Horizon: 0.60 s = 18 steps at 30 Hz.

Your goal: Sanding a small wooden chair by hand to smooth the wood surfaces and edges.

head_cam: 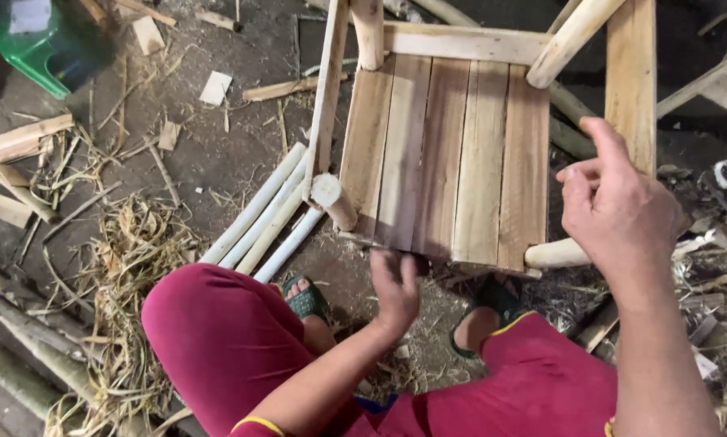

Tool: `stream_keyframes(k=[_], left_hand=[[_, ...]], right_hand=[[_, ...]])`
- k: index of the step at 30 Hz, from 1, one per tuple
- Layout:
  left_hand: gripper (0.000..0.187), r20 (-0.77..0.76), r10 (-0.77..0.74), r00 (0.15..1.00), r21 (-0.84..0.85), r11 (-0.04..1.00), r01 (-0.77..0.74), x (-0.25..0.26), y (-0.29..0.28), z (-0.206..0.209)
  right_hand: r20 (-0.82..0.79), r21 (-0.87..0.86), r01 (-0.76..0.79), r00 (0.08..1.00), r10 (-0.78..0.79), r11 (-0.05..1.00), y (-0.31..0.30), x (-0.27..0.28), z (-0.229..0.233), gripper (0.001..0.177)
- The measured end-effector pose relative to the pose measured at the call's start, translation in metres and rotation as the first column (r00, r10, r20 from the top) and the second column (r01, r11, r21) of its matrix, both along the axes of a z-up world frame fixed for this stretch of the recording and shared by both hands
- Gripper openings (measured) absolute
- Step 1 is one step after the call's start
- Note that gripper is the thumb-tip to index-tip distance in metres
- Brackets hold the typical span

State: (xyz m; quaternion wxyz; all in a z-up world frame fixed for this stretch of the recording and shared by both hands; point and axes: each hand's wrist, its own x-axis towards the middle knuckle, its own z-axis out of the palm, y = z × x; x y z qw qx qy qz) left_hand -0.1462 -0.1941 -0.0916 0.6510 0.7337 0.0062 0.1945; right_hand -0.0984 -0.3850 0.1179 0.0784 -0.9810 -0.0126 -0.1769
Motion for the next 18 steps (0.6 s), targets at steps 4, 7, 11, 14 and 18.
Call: stream_keyframes(k=[4, 7, 11, 14, 18], left_hand=[[0.013, -0.05, -0.565, 0.824, 0.376, 0.753, 0.539, -0.021, -0.027, -0.001], [0.037, -0.202, -0.782, 0.59, 0.27, 0.535, 0.801, -0.03, -0.038, 0.003], [0.015, -0.069, -0.731, 0.679, 0.149, 0.665, 0.732, -0.027, -0.018, -0.006], [0.005, -0.432, -0.682, 0.59, 0.06, 0.631, 0.773, -0.018, 0.014, 0.007], [0.007, -0.466, -0.763, 0.447, -0.194, 0.582, 0.79, -0.02, 0.044, 0.013]], right_hand=[[-0.132, -0.055, 0.091, 0.986, -0.098, 0.994, 0.002, 0.001, 0.002, 0.048], [-0.042, 0.013, -0.008, 0.999, 0.008, 1.0, 0.005, -0.005, 0.008, 0.046], [0.208, 0.604, -0.318, 0.948, 0.241, 0.731, -0.011, -0.03, 0.006, 0.04], [0.106, 0.671, -0.264, 0.959, 0.264, 0.693, -0.02, -0.088, -0.002, 0.03], [-0.415, 0.595, 0.16, 0.9, 0.132, 0.787, -0.016, -0.156, -0.052, 0.053]])
